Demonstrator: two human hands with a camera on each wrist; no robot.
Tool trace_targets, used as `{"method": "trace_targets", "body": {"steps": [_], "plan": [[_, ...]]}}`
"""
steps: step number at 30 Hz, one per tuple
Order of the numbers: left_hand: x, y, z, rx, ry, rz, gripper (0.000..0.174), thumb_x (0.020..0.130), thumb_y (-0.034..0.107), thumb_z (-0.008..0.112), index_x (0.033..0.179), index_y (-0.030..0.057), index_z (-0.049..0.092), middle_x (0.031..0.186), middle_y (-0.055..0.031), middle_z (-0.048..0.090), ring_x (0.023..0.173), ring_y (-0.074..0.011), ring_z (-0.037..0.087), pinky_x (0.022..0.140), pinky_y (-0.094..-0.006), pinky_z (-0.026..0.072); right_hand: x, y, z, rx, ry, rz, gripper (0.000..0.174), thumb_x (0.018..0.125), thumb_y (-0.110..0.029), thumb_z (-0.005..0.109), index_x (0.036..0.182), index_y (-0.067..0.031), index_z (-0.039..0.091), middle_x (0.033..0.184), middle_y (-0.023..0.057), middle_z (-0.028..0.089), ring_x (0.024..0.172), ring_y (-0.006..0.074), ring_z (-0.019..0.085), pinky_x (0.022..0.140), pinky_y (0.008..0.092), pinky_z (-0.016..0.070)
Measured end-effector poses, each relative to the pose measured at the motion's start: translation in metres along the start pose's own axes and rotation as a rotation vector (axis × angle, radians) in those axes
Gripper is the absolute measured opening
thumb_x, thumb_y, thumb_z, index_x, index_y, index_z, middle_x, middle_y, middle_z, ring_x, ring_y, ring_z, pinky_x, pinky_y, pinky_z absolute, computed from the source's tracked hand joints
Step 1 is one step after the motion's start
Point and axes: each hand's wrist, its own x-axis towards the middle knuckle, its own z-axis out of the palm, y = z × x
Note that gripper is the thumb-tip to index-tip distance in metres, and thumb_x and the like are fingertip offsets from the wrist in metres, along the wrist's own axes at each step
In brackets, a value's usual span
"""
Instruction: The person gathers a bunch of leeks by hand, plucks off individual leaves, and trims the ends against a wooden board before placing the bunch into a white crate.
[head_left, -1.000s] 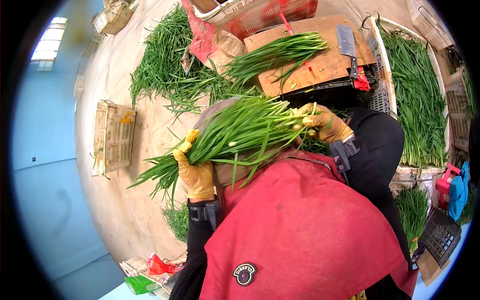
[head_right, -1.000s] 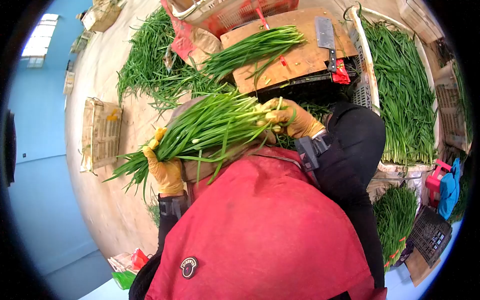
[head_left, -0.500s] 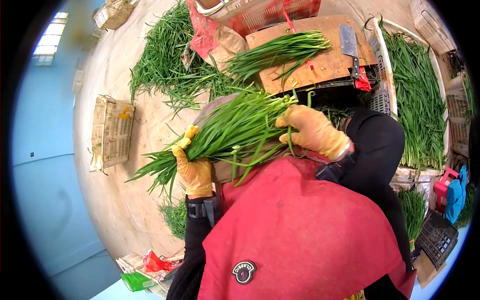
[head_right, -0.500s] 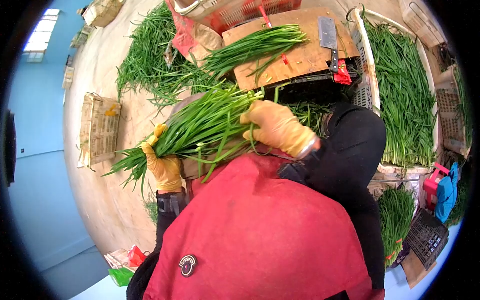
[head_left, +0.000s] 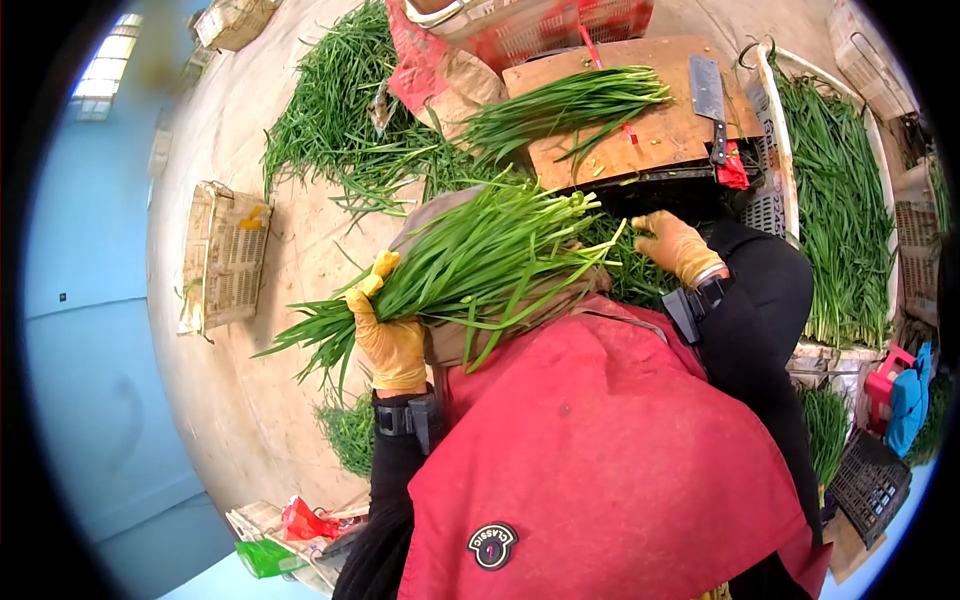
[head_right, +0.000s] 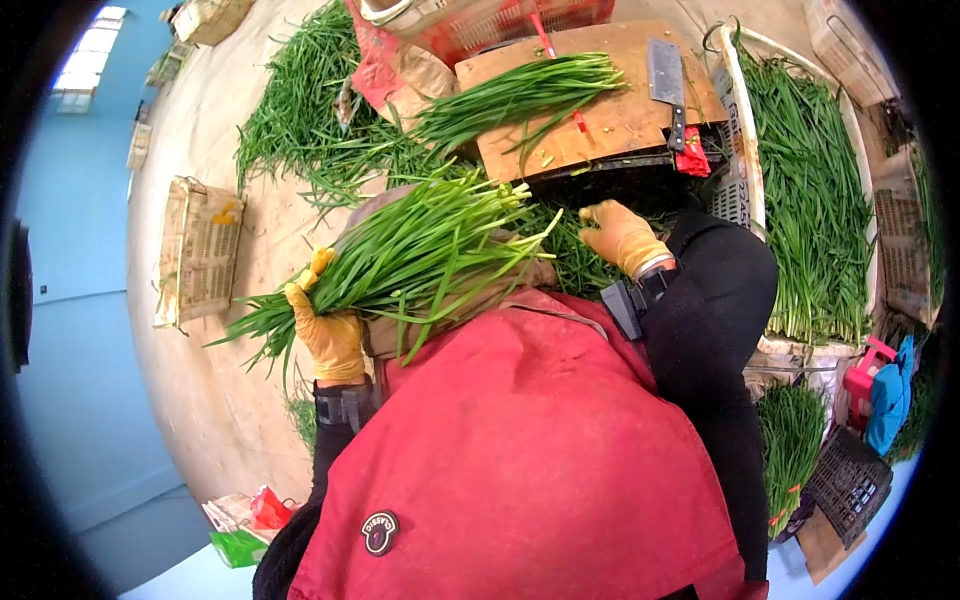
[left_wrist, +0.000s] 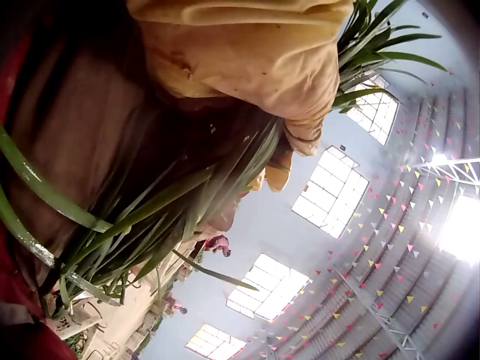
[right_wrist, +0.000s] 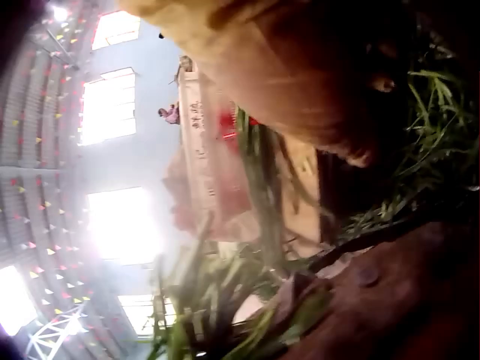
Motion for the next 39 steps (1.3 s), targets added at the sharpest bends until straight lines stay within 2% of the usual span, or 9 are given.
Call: {"method": "trace_targets", "body": {"steps": [2, 5, 9, 14, 17, 23, 25, 35, 39], "plan": [[-0.002, 0.0, -0.001, 0.008, 0.013, -0.004, 0.039, 0.094, 0.042, 0.059, 0.1, 0.003, 0.064, 0.12, -0.0177, 0.064, 0.117, -0.0317, 0.058, 0.106, -0.0486, 0.0429, 0.005, -0.052, -0.035, 0.207, -0.074, 0.182, 0.043, 0.088, -0.045, 0.06, 0.103, -0.0063, 0.071, 0.105, 0.0193, 0.067, 0.104, 0.0359, 0.063, 0.09, 0.0402, 0.0491], [-0.001, 0.003, 0.007, -0.002, 0.005, -0.012, 0.039, 0.095, 0.042, 0.059, 0.099, 0.0032, 0.064, 0.12, -0.0178, 0.064, 0.117, -0.0316, 0.058, 0.106, -0.0482, 0.0431, 0.011, -0.089, -0.042, -0.002, -0.021, -0.337, 0.048, 0.091, -0.052, 0.057, 0.097, -0.0061, 0.071, 0.092, 0.0183, 0.069, 0.087, 0.0347, 0.065, 0.078, 0.0394, 0.0511], [-0.002, 0.008, 0.012, -0.013, -0.032, -0.018, 0.037, 0.095, 0.041, 0.06, 0.099, 0.0041, 0.064, 0.12, -0.0178, 0.064, 0.117, -0.0314, 0.058, 0.105, -0.0481, 0.044, 0.029, -0.143, -0.045, 0.118, -0.525, 0.154, 0.063, 0.087, -0.064, 0.055, 0.108, -0.007, 0.071, 0.094, 0.0162, 0.072, 0.094, 0.0318, 0.068, 0.084, 0.0397, 0.0523], [-0.002, 0.01, 0.011, -0.041, -0.055, -0.032, 0.035, 0.095, 0.04, 0.06, 0.098, 0.005, 0.064, 0.12, -0.0179, 0.064, 0.117, -0.0315, 0.058, 0.105, -0.0484, 0.0442, 0.046, -0.115, 0.028, 0.428, -0.325, -0.228, 0.042, 0.084, -0.037, 0.068, 0.111, -0.0046, 0.068, 0.104, 0.0153, 0.071, 0.096, 0.0306, 0.066, 0.086, 0.037, 0.0503], [-0.001, 0.009, 0.006, -0.062, -0.04, -0.056, 0.035, 0.095, 0.039, 0.059, 0.097, 0.0051, 0.064, 0.12, -0.018, 0.064, 0.117, -0.0315, 0.058, 0.105, -0.0485, 0.0437, 0.035, -0.112, 0.025, 0.7, -0.359, 0.204, 0.037, 0.084, -0.035, 0.067, 0.106, -0.0046, 0.07, 0.101, 0.0169, 0.071, 0.091, 0.0331, 0.066, 0.084, 0.038, 0.0513], [0.001, 0.009, 0.006, -0.051, -0.025, -0.054, 0.034, 0.095, 0.039, 0.06, 0.095, 0.005, 0.064, 0.119, -0.0179, 0.064, 0.117, -0.0312, 0.058, 0.104, -0.0485, 0.0441, 0.028, -0.036, 0.018, -0.307, -0.282, -0.116, 0.029, 0.082, -0.028, 0.061, 0.091, -0.0028, 0.072, 0.097, 0.0205, 0.069, 0.095, 0.0375, 0.065, 0.085, 0.0442, 0.0513], [0.001, 0.008, 0.005, -0.036, 0.002, -0.048, 0.035, 0.095, 0.04, 0.059, 0.093, 0.0051, 0.063, 0.117, -0.0184, 0.065, 0.116, -0.0306, 0.058, 0.102, -0.0475, 0.046, 0.015, -0.03, 0.001, -0.196, -0.271, 0.247, 0.027, 0.081, -0.026, 0.062, 0.092, -0.0038, 0.072, 0.099, 0.0192, 0.069, 0.098, 0.0365, 0.065, 0.087, 0.0432, 0.0513], [0.003, 0.014, 0.013, -0.033, -0.047, -0.072, 0.032, 0.094, 0.038, 0.062, 0.096, 0.006, 0.063, 0.115, -0.0174, 0.066, 0.115, -0.0318, 0.059, 0.103, -0.049, 0.0452, 0.033, -0.119, -0.054, 0.209, 0.291, -0.562, 0.041, 0.087, -0.034, 0.066, 0.119, -0.0089, 0.065, 0.103, 0.0154, 0.068, 0.097, 0.0299, 0.064, 0.084, 0.039, 0.0493], [0.002, 0.015, 0.013, -0.007, -0.05, -0.06, 0.031, 0.094, 0.038, 0.062, 0.095, 0.0065, 0.063, 0.115, -0.0169, 0.066, 0.114, -0.0307, 0.06, 0.102, -0.0487, 0.046, 0.048, -0.107, -0.027, 0.201, -0.091, -0.146, 0.029, 0.084, -0.034, 0.066, 0.097, -0.0088, 0.072, 0.086, 0.0161, 0.067, 0.086, 0.0367, 0.064, 0.076, 0.044, 0.0502]]}}
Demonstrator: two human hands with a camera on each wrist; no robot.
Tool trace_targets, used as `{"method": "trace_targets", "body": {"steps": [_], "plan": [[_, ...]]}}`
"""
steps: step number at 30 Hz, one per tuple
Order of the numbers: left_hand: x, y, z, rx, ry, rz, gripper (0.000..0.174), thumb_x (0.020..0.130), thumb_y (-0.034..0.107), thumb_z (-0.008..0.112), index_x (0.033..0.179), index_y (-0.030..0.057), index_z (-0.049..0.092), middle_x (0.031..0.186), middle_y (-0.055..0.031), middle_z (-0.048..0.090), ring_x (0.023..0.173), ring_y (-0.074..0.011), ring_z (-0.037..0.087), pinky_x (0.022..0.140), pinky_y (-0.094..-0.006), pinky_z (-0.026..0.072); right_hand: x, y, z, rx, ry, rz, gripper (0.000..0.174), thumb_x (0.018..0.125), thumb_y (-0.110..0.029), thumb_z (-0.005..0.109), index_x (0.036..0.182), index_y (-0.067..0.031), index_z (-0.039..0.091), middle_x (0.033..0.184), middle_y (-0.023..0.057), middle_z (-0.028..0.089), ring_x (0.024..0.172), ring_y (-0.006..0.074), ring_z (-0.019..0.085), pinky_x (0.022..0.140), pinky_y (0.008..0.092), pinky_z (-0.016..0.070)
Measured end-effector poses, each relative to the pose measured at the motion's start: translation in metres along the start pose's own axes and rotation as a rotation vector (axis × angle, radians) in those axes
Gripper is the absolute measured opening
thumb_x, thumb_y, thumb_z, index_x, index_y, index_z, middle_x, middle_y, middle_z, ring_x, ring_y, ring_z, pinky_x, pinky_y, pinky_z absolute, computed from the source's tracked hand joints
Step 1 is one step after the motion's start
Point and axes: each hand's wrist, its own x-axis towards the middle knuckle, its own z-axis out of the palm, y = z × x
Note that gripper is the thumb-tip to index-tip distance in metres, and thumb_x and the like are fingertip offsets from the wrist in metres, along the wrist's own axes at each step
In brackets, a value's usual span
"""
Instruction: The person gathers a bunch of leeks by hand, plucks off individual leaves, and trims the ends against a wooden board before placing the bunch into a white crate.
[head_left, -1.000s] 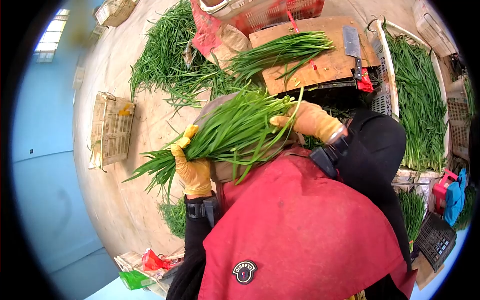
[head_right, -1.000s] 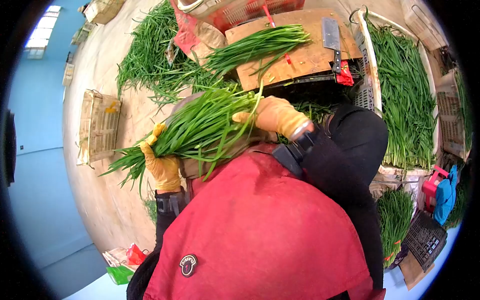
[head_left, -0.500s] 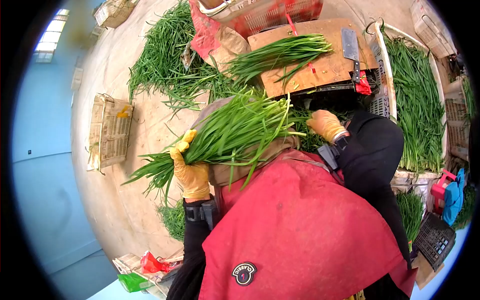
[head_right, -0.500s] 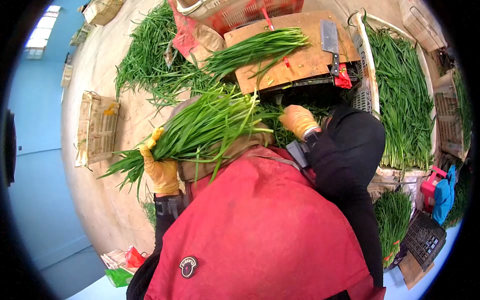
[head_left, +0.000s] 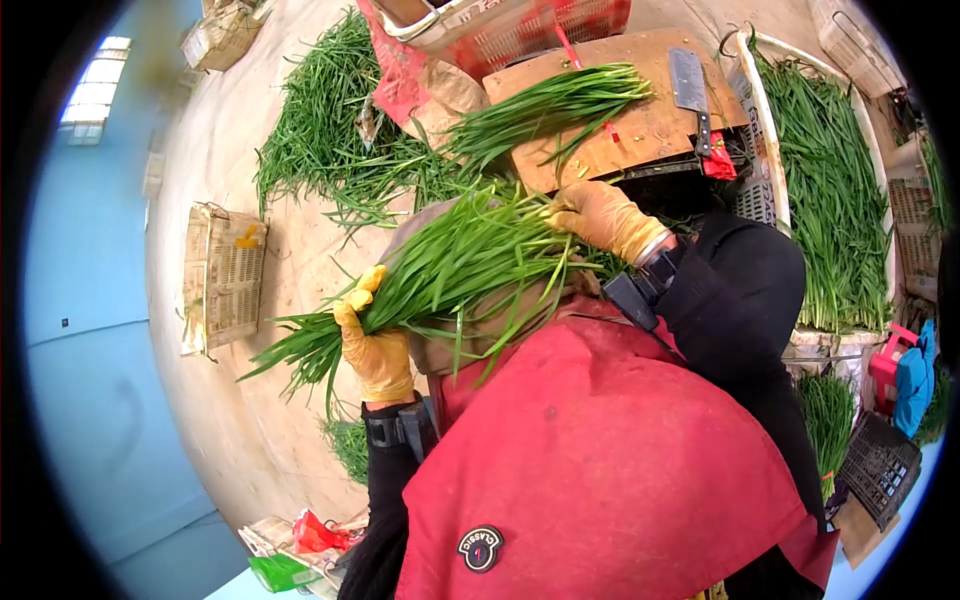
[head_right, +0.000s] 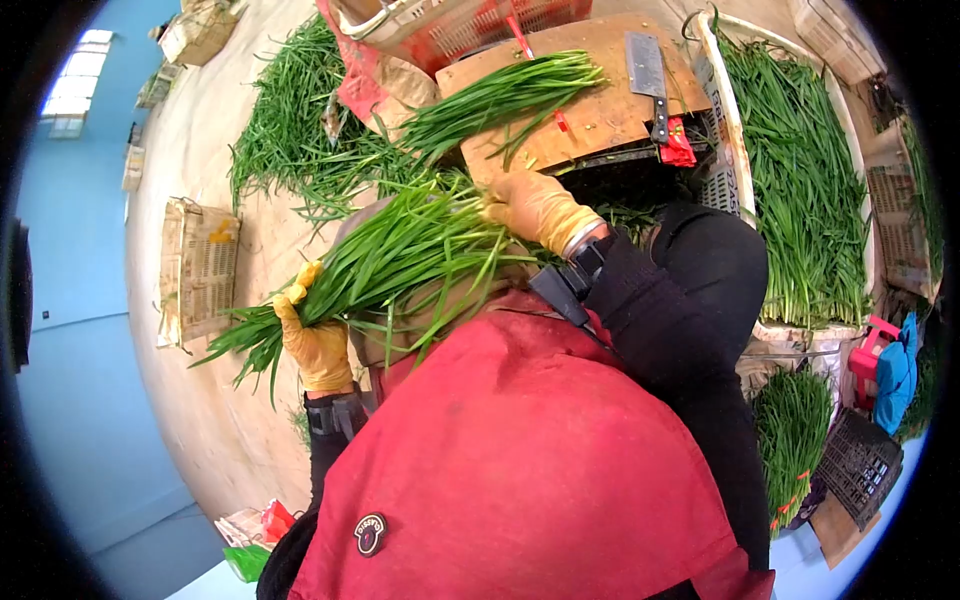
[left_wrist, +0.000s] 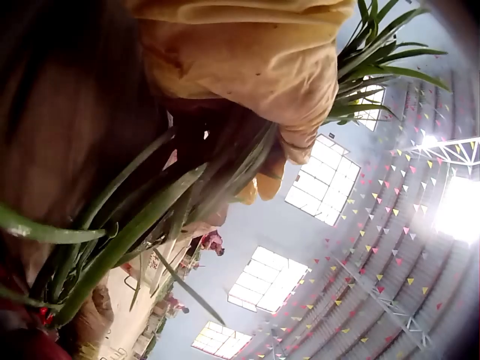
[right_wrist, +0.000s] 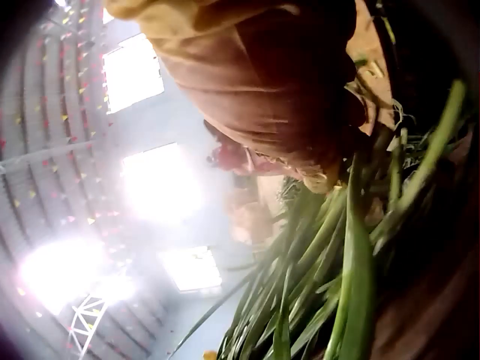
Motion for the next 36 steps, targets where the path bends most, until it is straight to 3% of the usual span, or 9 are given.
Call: {"method": "trace_targets", "body": {"steps": [4, 8, 12, 17, 23, 27, 30, 32, 36], "plan": [[0.0, -0.002, -0.011, 0.001, 0.041, 0.021, 0.033, 0.094, 0.038, 0.061, 0.093, 0.0056, 0.064, 0.116, -0.0177, 0.066, 0.115, -0.0303, 0.059, 0.1, -0.0477, 0.0478, -0.016, 0.066, 0.008, -0.229, 0.081, 0.165, 0.021, 0.08, -0.025, 0.06, 0.08, -0.0061, 0.07, 0.082, 0.0204, 0.068, 0.082, 0.0398, 0.066, 0.074, 0.0469, 0.0521], [0.001, -0.002, -0.012, -0.075, 0.019, -0.027, 0.032, 0.094, 0.038, 0.062, 0.094, 0.0056, 0.064, 0.116, -0.0171, 0.066, 0.115, -0.0294, 0.059, 0.1, -0.048, 0.0473, -0.048, 0.092, -0.015, -0.24, -0.325, 0.292, 0.029, 0.076, -0.026, 0.067, 0.097, -0.0063, 0.073, 0.093, 0.0199, 0.07, 0.092, 0.0358, 0.067, 0.084, 0.0418, 0.0527], [0.001, -0.002, -0.01, -0.041, 0.018, -0.008, 0.033, 0.094, 0.038, 0.061, 0.095, 0.0055, 0.064, 0.117, -0.0167, 0.065, 0.116, -0.0294, 0.059, 0.099, -0.0486, 0.0482, -0.038, 0.045, -0.034, -0.07, -0.031, 0.241, 0.046, 0.081, -0.031, 0.068, 0.122, -0.0093, 0.065, 0.116, 0.0195, 0.065, 0.11, 0.0337, 0.062, 0.095, 0.0373, 0.048], [0.002, -0.002, -0.009, -0.07, 0.02, -0.028, 0.033, 0.095, 0.039, 0.06, 0.095, 0.0056, 0.065, 0.117, -0.0164, 0.065, 0.116, -0.0297, 0.059, 0.099, -0.0488, 0.0489, -0.005, 0.007, -0.017, 0.173, -0.003, -0.411, 0.072, 0.075, -0.01, 0.067, 0.144, -0.0096, 0.043, 0.143, 0.0143, 0.047, 0.135, 0.0291, 0.041, 0.114, 0.0356, 0.0291], [0.001, 0.002, -0.004, -0.045, -0.021, -0.016, 0.03, 0.094, 0.036, 0.062, 0.095, 0.0061, 0.064, 0.116, -0.015, 0.066, 0.115, -0.0295, 0.06, 0.104, -0.0477, 0.0456, 0.024, 0.0, 0.012, 0.158, -0.084, -0.131, 0.038, 0.079, -0.003, 0.069, 0.117, -0.0071, 0.066, 0.11, 0.0117, 0.067, 0.103, 0.0244, 0.063, 0.091, 0.0329, 0.0488], [0.002, 0.002, -0.009, -0.083, 0.001, -0.058, 0.03, 0.094, 0.036, 0.062, 0.095, 0.0057, 0.064, 0.115, -0.0148, 0.066, 0.114, -0.0298, 0.06, 0.102, -0.0485, 0.0465, 0.019, -0.001, 0.011, 0.351, -0.063, 0.005, 0.023, 0.084, -0.005, 0.069, 0.106, -0.004, 0.068, 0.098, 0.0059, 0.069, 0.092, 0.0145, 0.063, 0.083, 0.0281, 0.0498], [0.002, 0.001, -0.01, -0.076, 0.028, -0.076, 0.03, 0.094, 0.036, 0.062, 0.095, 0.0059, 0.064, 0.115, -0.0147, 0.067, 0.114, -0.0299, 0.06, 0.101, -0.0494, 0.0469, 0.018, 0.031, 0.026, 0.454, 0.023, -0.059, 0.021, 0.081, -0.016, 0.071, 0.1, -0.0053, 0.069, 0.089, 0.0106, 0.07, 0.084, 0.0199, 0.067, 0.076, 0.0314, 0.0515], [0.002, -0.001, -0.009, -0.064, 0.036, -0.071, 0.03, 0.094, 0.036, 0.063, 0.094, 0.0061, 0.064, 0.115, -0.0147, 0.067, 0.113, -0.03, 0.06, 0.101, -0.0498, 0.0473, 0.013, 0.038, 0.021, 0.866, -0.043, -0.049, 0.019, 0.081, -0.015, 0.071, 0.095, -0.0024, 0.068, 0.086, 0.0078, 0.069, 0.082, 0.0151, 0.063, 0.076, 0.0289, 0.0505], [0.003, -0.003, -0.011, -0.067, 0.019, -0.075, 0.032, 0.094, 0.038, 0.062, 0.095, 0.0064, 0.065, 0.115, -0.0149, 0.067, 0.114, -0.0296, 0.06, 0.101, -0.0492, 0.0473, 0.008, 0.039, 0.012, 0.482, -0.102, 0.02, 0.015, 0.083, -0.015, 0.066, 0.091, -0.0028, 0.068, 0.084, 0.0081, 0.068, 0.081, 0.0178, 0.064, 0.077, 0.0305, 0.0503]]}}
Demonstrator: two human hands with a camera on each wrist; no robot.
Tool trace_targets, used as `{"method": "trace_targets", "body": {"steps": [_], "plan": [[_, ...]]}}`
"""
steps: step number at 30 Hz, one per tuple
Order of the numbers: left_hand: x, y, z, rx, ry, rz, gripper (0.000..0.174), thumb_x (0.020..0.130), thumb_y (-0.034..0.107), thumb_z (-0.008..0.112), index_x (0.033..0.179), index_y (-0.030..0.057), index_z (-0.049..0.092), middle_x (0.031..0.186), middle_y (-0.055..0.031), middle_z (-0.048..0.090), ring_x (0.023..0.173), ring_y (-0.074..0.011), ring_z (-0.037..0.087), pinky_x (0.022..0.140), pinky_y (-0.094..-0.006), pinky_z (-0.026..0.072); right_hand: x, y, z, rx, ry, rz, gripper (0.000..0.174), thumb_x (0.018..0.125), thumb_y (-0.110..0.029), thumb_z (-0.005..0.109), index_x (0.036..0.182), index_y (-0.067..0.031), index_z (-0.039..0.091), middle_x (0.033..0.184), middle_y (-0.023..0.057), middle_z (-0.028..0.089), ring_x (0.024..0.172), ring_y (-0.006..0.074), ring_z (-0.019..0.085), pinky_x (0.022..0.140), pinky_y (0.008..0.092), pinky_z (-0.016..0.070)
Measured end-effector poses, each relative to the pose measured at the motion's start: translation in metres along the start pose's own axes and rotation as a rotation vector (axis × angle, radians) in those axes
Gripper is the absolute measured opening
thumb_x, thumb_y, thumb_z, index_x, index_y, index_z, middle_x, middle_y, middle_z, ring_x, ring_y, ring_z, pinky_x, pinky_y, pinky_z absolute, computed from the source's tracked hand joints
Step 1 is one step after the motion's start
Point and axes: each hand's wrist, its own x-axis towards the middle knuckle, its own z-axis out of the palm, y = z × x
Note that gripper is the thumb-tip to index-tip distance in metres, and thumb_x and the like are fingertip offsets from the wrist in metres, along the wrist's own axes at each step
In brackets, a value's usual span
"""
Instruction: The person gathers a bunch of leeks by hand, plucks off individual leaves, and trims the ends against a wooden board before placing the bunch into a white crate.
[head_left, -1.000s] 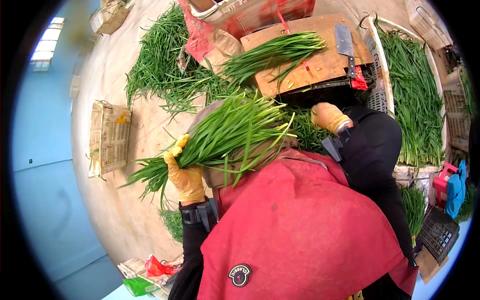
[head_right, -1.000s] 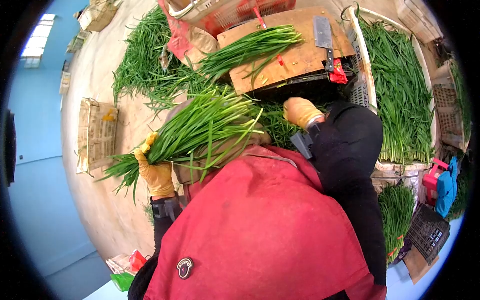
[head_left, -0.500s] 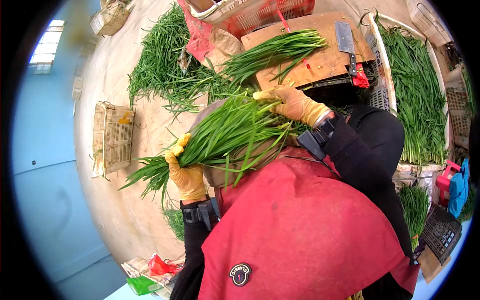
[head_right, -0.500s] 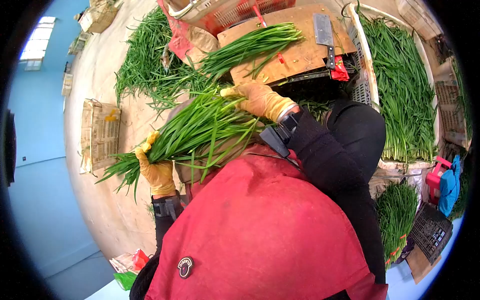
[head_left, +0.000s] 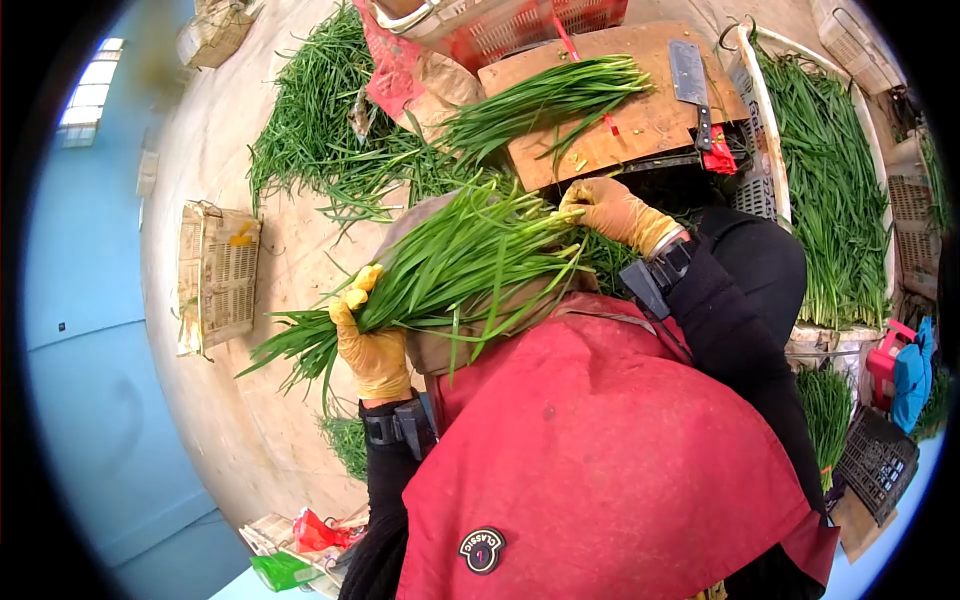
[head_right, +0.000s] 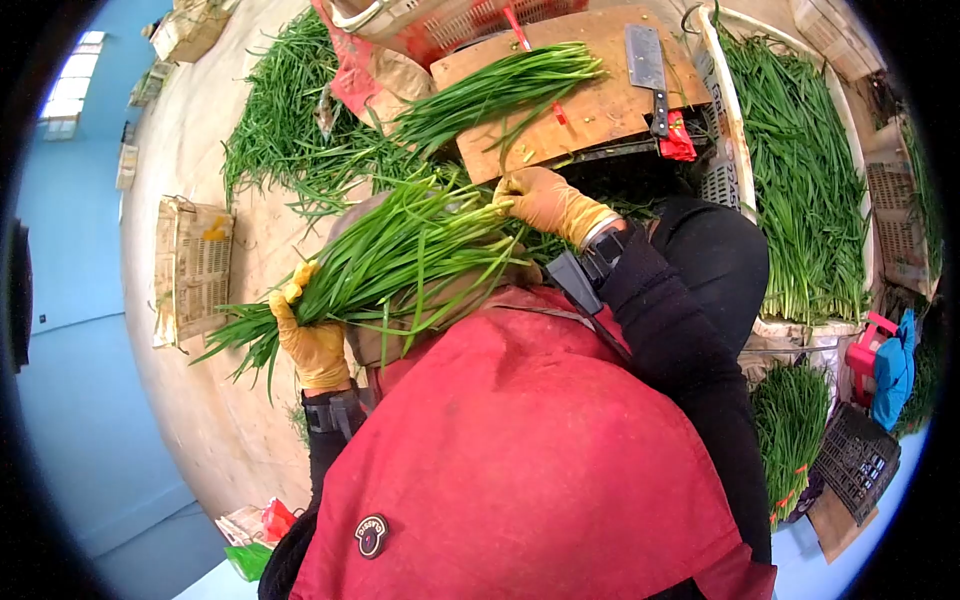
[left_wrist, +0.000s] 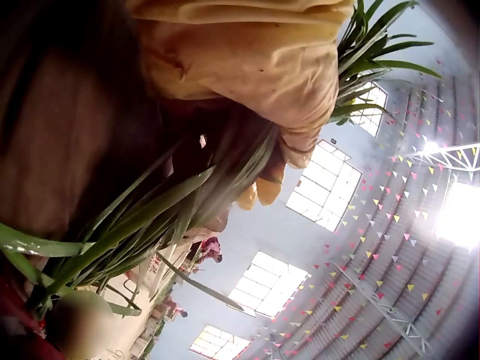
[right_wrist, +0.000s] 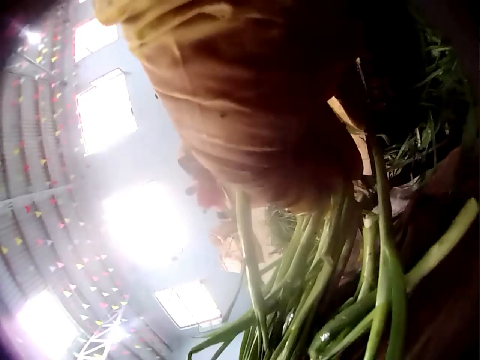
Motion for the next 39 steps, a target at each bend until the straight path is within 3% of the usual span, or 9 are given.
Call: {"method": "trace_targets", "body": {"steps": [5, 10, 12, 16, 22, 26, 29, 32, 39], "plan": [[-0.002, 0.003, 0.003, 0.007, 0.006, -0.016, 0.035, 0.093, 0.041, 0.062, 0.096, 0.0064, 0.066, 0.117, -0.0151, 0.066, 0.116, -0.0287, 0.059, 0.101, -0.0487, 0.0472, -0.013, 0.015, -0.022, -0.49, 0.18, 0.14, 0.025, 0.084, -0.027, 0.058, 0.087, -0.0043, 0.069, 0.088, 0.0218, 0.067, 0.088, 0.0391, 0.065, 0.077, 0.0448, 0.0508], [-0.001, 0.002, -0.005, -0.015, 0.014, -0.006, 0.035, 0.092, 0.041, 0.063, 0.096, 0.0062, 0.066, 0.116, -0.0147, 0.067, 0.115, -0.0287, 0.06, 0.101, -0.0485, 0.0472, -0.04, 0.067, -0.049, -0.979, 0.009, 0.441, 0.02, 0.082, -0.016, 0.058, 0.091, -0.0042, 0.072, 0.098, 0.0232, 0.068, 0.096, 0.0377, 0.066, 0.083, 0.0457, 0.053], [-0.001, 0.001, -0.005, -0.015, 0.033, -0.014, 0.035, 0.092, 0.041, 0.063, 0.096, 0.006, 0.066, 0.116, -0.0146, 0.067, 0.115, -0.0286, 0.06, 0.101, -0.0483, 0.0473, -0.044, 0.033, -0.048, -0.641, 0.161, 0.272, 0.026, 0.083, -0.019, 0.062, 0.101, -0.0041, 0.071, 0.102, 0.0178, 0.07, 0.101, 0.0344, 0.066, 0.086, 0.039, 0.0527], [0.0, 0.001, -0.003, 0.002, 0.032, -0.001, 0.035, 0.092, 0.041, 0.063, 0.096, 0.0058, 0.066, 0.116, -0.0148, 0.067, 0.114, -0.0284, 0.06, 0.101, -0.0478, 0.0474, -0.028, -0.002, -0.025, -0.122, -0.104, 0.043, 0.035, 0.085, -0.028, 0.069, 0.111, -0.0042, 0.068, 0.106, 0.0105, 0.071, 0.097, 0.0208, 0.067, 0.091, 0.0311, 0.0497], [0.001, 0.002, -0.006, -0.005, -0.009, -0.001, 0.032, 0.093, 0.038, 0.064, 0.097, 0.006, 0.064, 0.117, -0.0147, 0.066, 0.115, -0.0297, 0.059, 0.103, -0.0478, 0.0457, -0.022, -0.007, -0.005, -0.413, 0.022, 0.115, 0.03, 0.082, -0.038, 0.066, 0.09, -0.0101, 0.072, 0.087, 0.0163, 0.069, 0.086, 0.0346, 0.066, 0.077, 0.0403, 0.0517], [0.001, 0.002, -0.001, -0.008, 0.038, 0.02, 0.034, 0.092, 0.039, 0.064, 0.093, 0.0053, 0.065, 0.114, -0.0162, 0.067, 0.112, -0.0294, 0.061, 0.1, -0.0473, 0.0472, -0.031, 0.021, -0.033, -0.826, 0.056, 0.449, 0.033, 0.078, -0.035, 0.064, 0.099, -0.0101, 0.072, 0.096, 0.0183, 0.069, 0.098, 0.0353, 0.065, 0.086, 0.0438, 0.0518], [0.002, 0.0, -0.002, -0.044, 0.033, 0.016, 0.033, 0.093, 0.038, 0.064, 0.092, 0.0049, 0.064, 0.113, -0.0164, 0.067, 0.111, -0.0297, 0.061, 0.101, -0.0471, 0.0466, -0.042, 0.024, -0.034, -0.785, 0.316, 0.17, 0.043, 0.078, -0.035, 0.066, 0.111, -0.0085, 0.069, 0.108, 0.0184, 0.068, 0.103, 0.0353, 0.063, 0.088, 0.0441, 0.0507], [0.005, -0.001, -0.013, -0.002, 0.019, -0.004, 0.034, 0.094, 0.039, 0.062, 0.098, 0.0061, 0.064, 0.117, -0.0146, 0.066, 0.115, -0.0296, 0.059, 0.104, -0.0484, 0.0449, -0.013, 0.012, -0.018, -0.321, 0.136, -0.35, 0.054, 0.079, -0.044, 0.07, 0.118, -0.0061, 0.065, 0.108, 0.0181, 0.068, 0.103, 0.0353, 0.063, 0.09, 0.0395, 0.05], [0.005, 0.002, -0.01, -0.042, 0.009, -0.011, 0.031, 0.093, 0.038, 0.064, 0.096, 0.0065, 0.063, 0.116, -0.0133, 0.065, 0.115, -0.0302, 0.058, 0.103, -0.049, 0.0453, 0.013, -0.003, 0.029, 0.077, 0.002, 0.074, 0.039, 0.079, -0.035, 0.073, 0.104, -0.0054, 0.071, 0.097, 0.0147, 0.072, 0.091, 0.0276, 0.068, 0.083, 0.0368, 0.0516]]}}
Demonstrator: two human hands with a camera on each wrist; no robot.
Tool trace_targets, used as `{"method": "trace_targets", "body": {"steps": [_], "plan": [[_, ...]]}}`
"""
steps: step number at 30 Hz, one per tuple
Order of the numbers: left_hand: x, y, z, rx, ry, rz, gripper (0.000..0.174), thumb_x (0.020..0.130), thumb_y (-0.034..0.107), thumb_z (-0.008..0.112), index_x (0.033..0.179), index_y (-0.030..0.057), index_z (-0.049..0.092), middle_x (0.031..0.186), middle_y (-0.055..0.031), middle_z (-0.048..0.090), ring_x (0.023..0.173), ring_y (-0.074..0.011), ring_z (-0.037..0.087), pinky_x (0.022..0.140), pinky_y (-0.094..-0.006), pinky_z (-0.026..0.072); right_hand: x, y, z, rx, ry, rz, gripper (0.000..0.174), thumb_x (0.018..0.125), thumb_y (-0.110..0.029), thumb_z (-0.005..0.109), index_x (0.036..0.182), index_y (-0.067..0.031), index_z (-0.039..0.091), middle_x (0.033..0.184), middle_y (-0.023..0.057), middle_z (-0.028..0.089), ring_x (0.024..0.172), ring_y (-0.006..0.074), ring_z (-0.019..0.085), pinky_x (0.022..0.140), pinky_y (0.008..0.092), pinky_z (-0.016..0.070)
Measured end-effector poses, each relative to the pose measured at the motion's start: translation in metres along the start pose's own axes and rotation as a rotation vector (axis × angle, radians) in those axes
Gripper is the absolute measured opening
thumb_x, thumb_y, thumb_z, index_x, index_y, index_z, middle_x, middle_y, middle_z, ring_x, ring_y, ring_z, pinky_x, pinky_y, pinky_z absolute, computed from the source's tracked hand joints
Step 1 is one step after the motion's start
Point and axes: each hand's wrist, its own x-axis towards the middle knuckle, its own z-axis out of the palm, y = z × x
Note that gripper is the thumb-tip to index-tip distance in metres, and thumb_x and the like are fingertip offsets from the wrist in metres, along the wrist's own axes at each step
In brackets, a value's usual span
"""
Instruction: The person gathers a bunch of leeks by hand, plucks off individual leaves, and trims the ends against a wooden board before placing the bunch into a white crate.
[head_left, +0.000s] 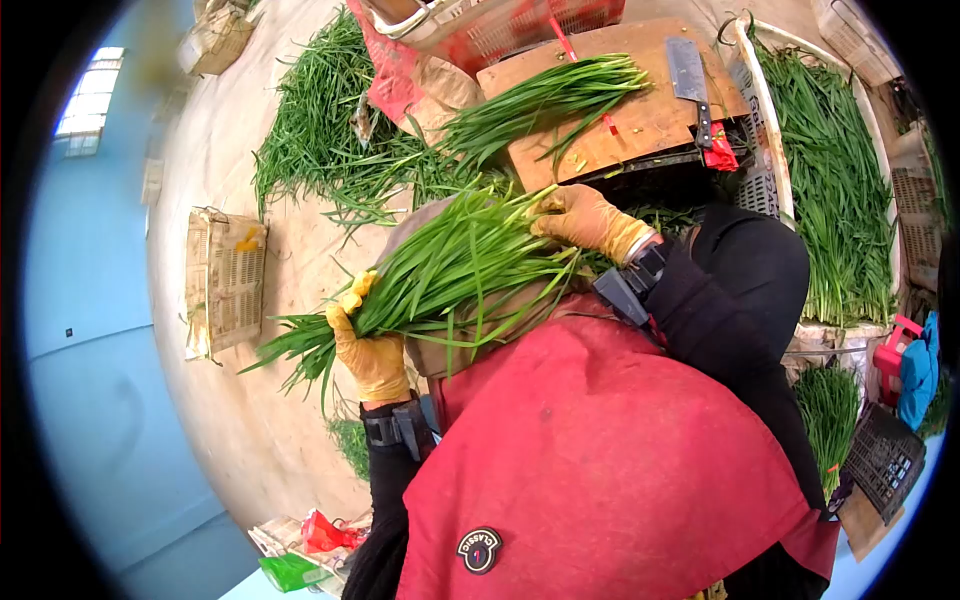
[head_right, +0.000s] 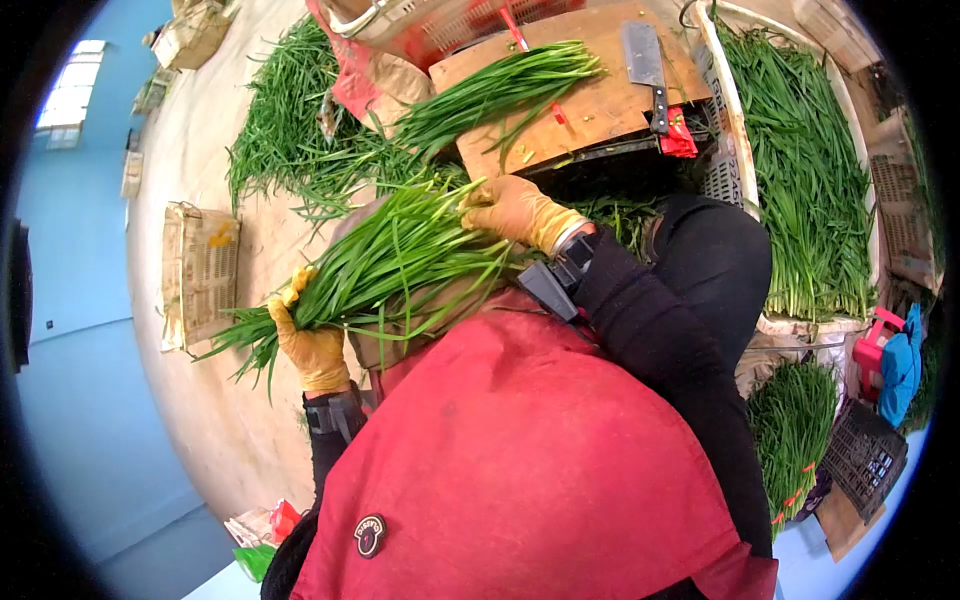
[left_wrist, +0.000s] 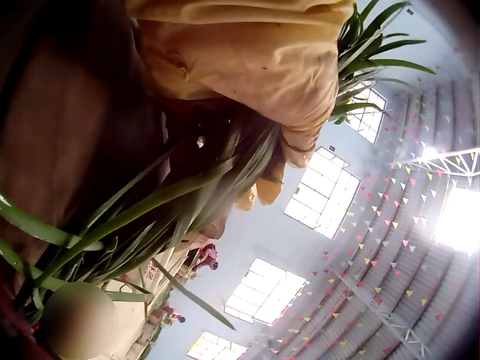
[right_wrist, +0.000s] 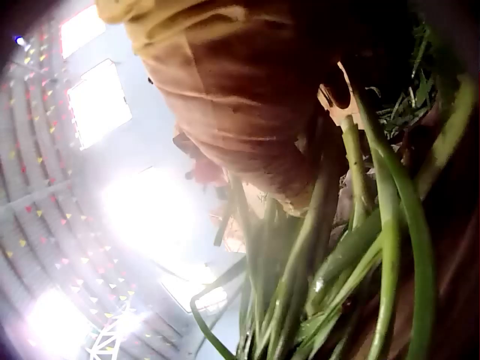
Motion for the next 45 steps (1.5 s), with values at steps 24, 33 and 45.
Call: {"method": "trace_targets", "body": {"steps": [24, 33, 45], "plan": [[0.002, 0.003, -0.007, 0.013, -0.004, 0.014, 0.033, 0.094, 0.037, 0.062, 0.102, 0.0046, 0.064, 0.118, -0.0157, 0.066, 0.114, -0.0299, 0.06, 0.099, -0.0493, 0.0496, -0.038, -0.029, -0.019, -0.62, 0.154, -0.439, 0.044, 0.08, -0.04, 0.068, 0.113, -0.0118, 0.069, 0.119, 0.014, 0.065, 0.115, 0.0333, 0.056, 0.101, 0.0409, 0.0423], [0.0, 0.006, -0.002, 0.012, 0.0, 0.021, 0.031, 0.094, 0.036, 0.062, 0.096, 0.005, 0.064, 0.117, -0.0163, 0.066, 0.113, -0.0314, 0.061, 0.098, -0.0508, 0.0501, -0.02, -0.05, 0.02, -0.324, 0.134, -0.171, 0.032, 0.078, -0.029, 0.073, 0.101, -0.0061, 0.07, 0.092, 0.0166, 0.069, 0.088, 0.0325, 0.066, 0.079, 0.0382, 0.0522], [0.001, 0.007, -0.003, 0.036, -0.01, 0.039, 0.032, 0.094, 0.037, 0.062, 0.097, 0.0052, 0.065, 0.119, -0.0169, 0.065, 0.113, -0.0317, 0.061, 0.099, -0.0503, 0.0493, -0.007, 0.0, 0.004, -0.685, 0.414, -0.194, 0.016, 0.075, -0.022, 0.064, 0.078, -0.0062, 0.064, 0.076, 0.0177, 0.065, 0.075, 0.0388, 0.064, 0.068, 0.0457, 0.0513]]}}
